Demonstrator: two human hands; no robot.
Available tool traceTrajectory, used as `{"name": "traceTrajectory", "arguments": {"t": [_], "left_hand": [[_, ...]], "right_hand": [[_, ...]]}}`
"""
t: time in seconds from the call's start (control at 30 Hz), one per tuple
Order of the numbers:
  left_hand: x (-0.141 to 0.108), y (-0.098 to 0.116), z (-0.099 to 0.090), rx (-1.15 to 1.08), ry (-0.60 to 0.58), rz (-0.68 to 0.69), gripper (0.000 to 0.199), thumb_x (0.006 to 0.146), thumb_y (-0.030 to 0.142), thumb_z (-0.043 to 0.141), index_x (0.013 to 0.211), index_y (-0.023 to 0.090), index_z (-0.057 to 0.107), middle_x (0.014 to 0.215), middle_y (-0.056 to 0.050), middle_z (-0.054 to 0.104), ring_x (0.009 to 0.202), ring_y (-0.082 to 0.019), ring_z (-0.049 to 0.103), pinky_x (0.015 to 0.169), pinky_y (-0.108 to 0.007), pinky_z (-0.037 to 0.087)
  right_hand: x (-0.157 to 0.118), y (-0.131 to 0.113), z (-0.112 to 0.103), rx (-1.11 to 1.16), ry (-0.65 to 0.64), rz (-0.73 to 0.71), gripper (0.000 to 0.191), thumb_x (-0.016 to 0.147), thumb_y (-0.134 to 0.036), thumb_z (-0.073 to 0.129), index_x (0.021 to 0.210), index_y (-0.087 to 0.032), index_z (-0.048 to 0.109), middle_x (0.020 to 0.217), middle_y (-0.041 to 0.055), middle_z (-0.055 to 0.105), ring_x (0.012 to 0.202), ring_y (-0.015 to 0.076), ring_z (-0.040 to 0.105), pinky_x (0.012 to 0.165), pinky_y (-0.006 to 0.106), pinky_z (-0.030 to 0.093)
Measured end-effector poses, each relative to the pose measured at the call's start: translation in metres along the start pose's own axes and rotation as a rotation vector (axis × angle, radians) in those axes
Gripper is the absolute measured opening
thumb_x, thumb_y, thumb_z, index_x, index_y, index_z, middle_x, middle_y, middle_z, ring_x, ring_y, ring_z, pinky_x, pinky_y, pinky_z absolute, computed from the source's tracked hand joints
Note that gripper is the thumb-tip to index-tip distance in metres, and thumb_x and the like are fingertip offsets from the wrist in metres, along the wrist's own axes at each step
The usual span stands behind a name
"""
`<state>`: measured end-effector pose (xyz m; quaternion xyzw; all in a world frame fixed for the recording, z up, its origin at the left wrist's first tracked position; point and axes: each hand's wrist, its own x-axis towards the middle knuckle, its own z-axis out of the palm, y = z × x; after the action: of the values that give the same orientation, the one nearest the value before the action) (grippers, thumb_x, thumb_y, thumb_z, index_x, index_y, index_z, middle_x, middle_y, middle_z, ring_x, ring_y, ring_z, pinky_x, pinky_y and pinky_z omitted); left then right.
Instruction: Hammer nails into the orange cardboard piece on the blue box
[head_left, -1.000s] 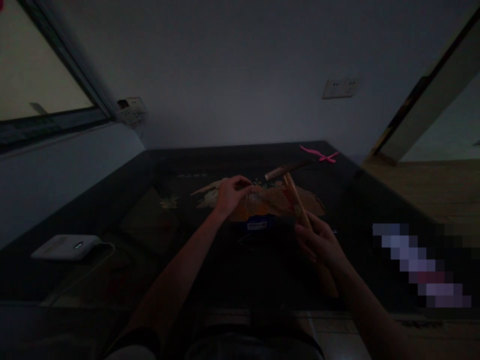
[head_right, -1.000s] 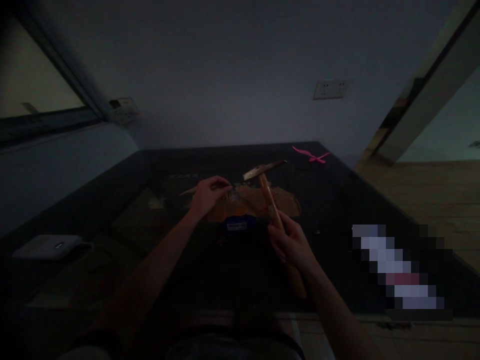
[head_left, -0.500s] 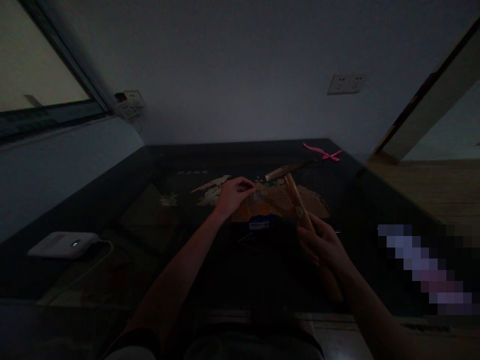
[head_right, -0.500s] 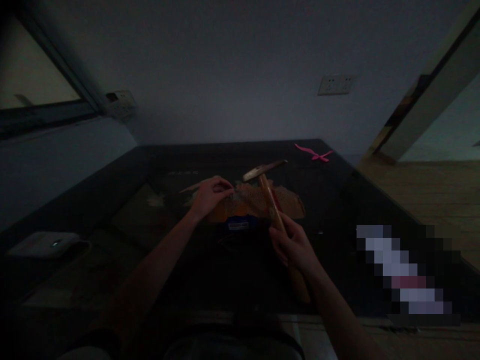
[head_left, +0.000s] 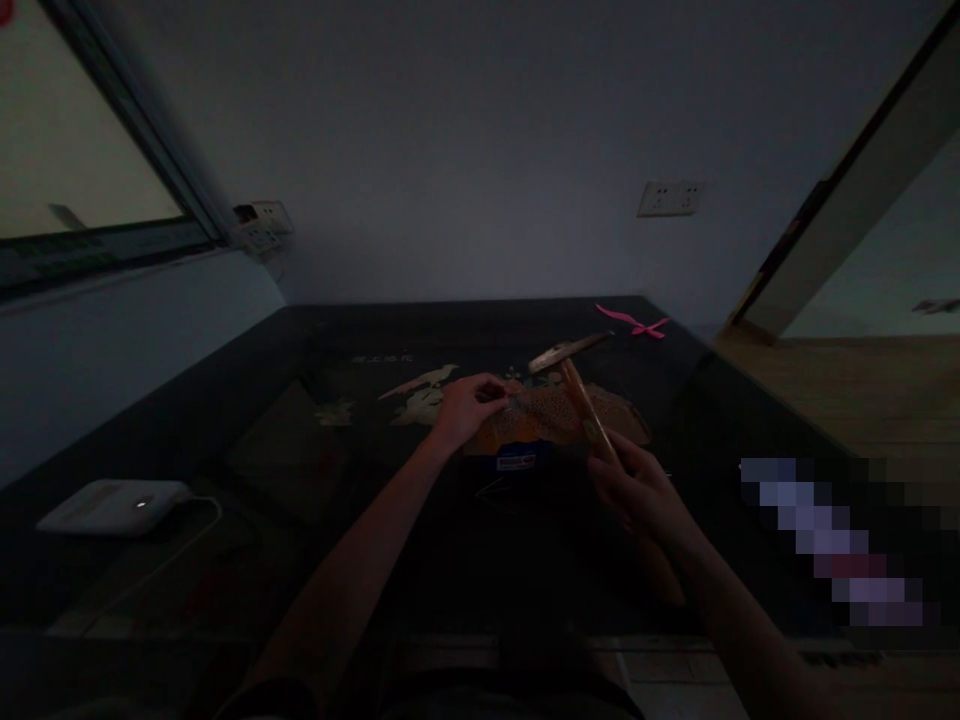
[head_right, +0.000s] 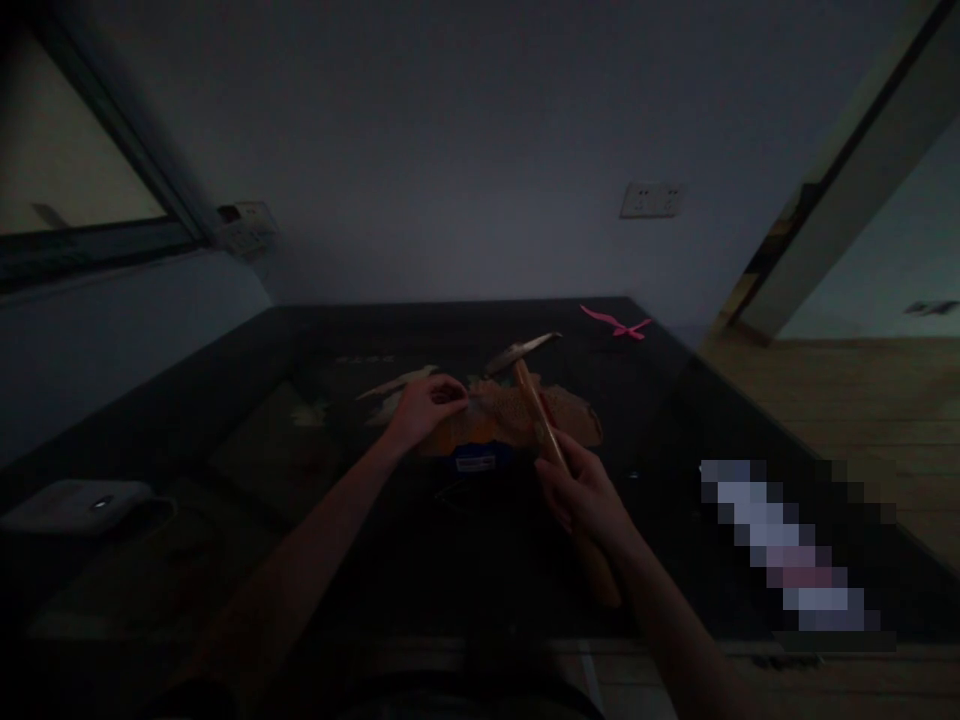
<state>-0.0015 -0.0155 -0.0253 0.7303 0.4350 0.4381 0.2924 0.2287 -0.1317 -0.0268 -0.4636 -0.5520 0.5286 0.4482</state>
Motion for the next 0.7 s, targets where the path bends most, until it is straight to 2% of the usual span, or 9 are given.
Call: {"name": "traceTrajectory", "arguments": {"t": [0.17,0.3,0.4,0.5,0.57,0.63,0.7], "left_hand": [[0.0,0.004,0.001,-0.048,0.006,-0.046,0.013,0.069,0.008,0.067,0.079,0.015,0.064,0.079,-0.002,0.069,0.076,-0.015,0.066,0.073,-0.028,0.051],[-0.001,0.007,0.001,-0.046,0.04,-0.115,0.017,0.067,0.007,0.069,0.081,0.016,0.063,0.074,-0.002,0.068,0.072,-0.015,0.065,0.07,-0.027,0.051],[-0.002,0.008,0.001,-0.018,0.056,-0.128,0.018,0.067,0.008,0.07,0.082,0.016,0.063,0.074,-0.001,0.068,0.073,-0.015,0.065,0.07,-0.028,0.05],[-0.002,0.007,0.001,0.033,0.071,-0.123,0.024,0.066,0.009,0.072,0.086,0.017,0.063,0.077,-0.001,0.068,0.075,-0.016,0.065,0.071,-0.028,0.05],[-0.002,0.005,0.001,0.042,0.065,-0.117,0.027,0.066,0.009,0.071,0.09,0.017,0.062,0.079,-0.001,0.068,0.075,-0.015,0.065,0.07,-0.026,0.049],[-0.001,0.003,0.002,0.047,0.059,-0.098,0.027,0.066,0.011,0.072,0.09,0.017,0.062,0.078,0.0,0.068,0.074,-0.014,0.065,0.069,-0.025,0.049],[0.0,0.0,0.002,0.057,0.063,-0.084,0.026,0.065,0.012,0.073,0.089,0.017,0.063,0.076,0.0,0.067,0.073,-0.015,0.064,0.068,-0.025,0.048]], "right_hand": [[-0.002,-0.055,-0.003,-0.217,-0.051,0.011,0.053,0.081,-0.036,0.058,0.128,-0.016,0.046,0.051,-0.0094,0.043,0.033,0.0056,0.037,0.028,0.015,0.032],[-0.001,-0.094,-0.001,-0.364,-0.17,0.03,0.046,0.082,-0.034,0.056,0.124,-0.017,0.049,0.053,-0.0084,0.044,0.033,0.0059,0.037,0.029,0.015,0.032],[0.003,-0.102,0.002,-0.464,-0.232,0.042,0.038,0.082,-0.031,0.055,0.117,-0.017,0.054,0.057,-0.0062,0.049,0.036,0.007,0.041,0.031,0.016,0.035],[0.006,-0.099,0.005,-0.565,-0.243,-0.075,0.033,0.078,-0.027,0.058,0.109,-0.017,0.062,0.077,0.0015,0.062,0.061,0.0132,0.058,0.052,0.02,0.049],[0.007,-0.098,0.005,-0.595,-0.244,-0.131,0.031,0.076,-0.026,0.059,0.105,-0.017,0.064,0.089,0.0042,0.064,0.075,0.0163,0.061,0.063,0.022,0.051],[0.005,-0.1,0.004,-0.591,-0.237,-0.123,0.03,0.077,-0.027,0.058,0.105,-0.017,0.064,0.087,0.0034,0.064,0.066,0.0142,0.059,0.054,0.02,0.049],[0.003,-0.104,0.003,-0.561,-0.226,-0.09,0.031,0.079,-0.029,0.058,0.107,-0.017,0.063,0.075,0.0006,0.062,0.049,0.0099,0.052,0.04,0.018,0.042]]}}
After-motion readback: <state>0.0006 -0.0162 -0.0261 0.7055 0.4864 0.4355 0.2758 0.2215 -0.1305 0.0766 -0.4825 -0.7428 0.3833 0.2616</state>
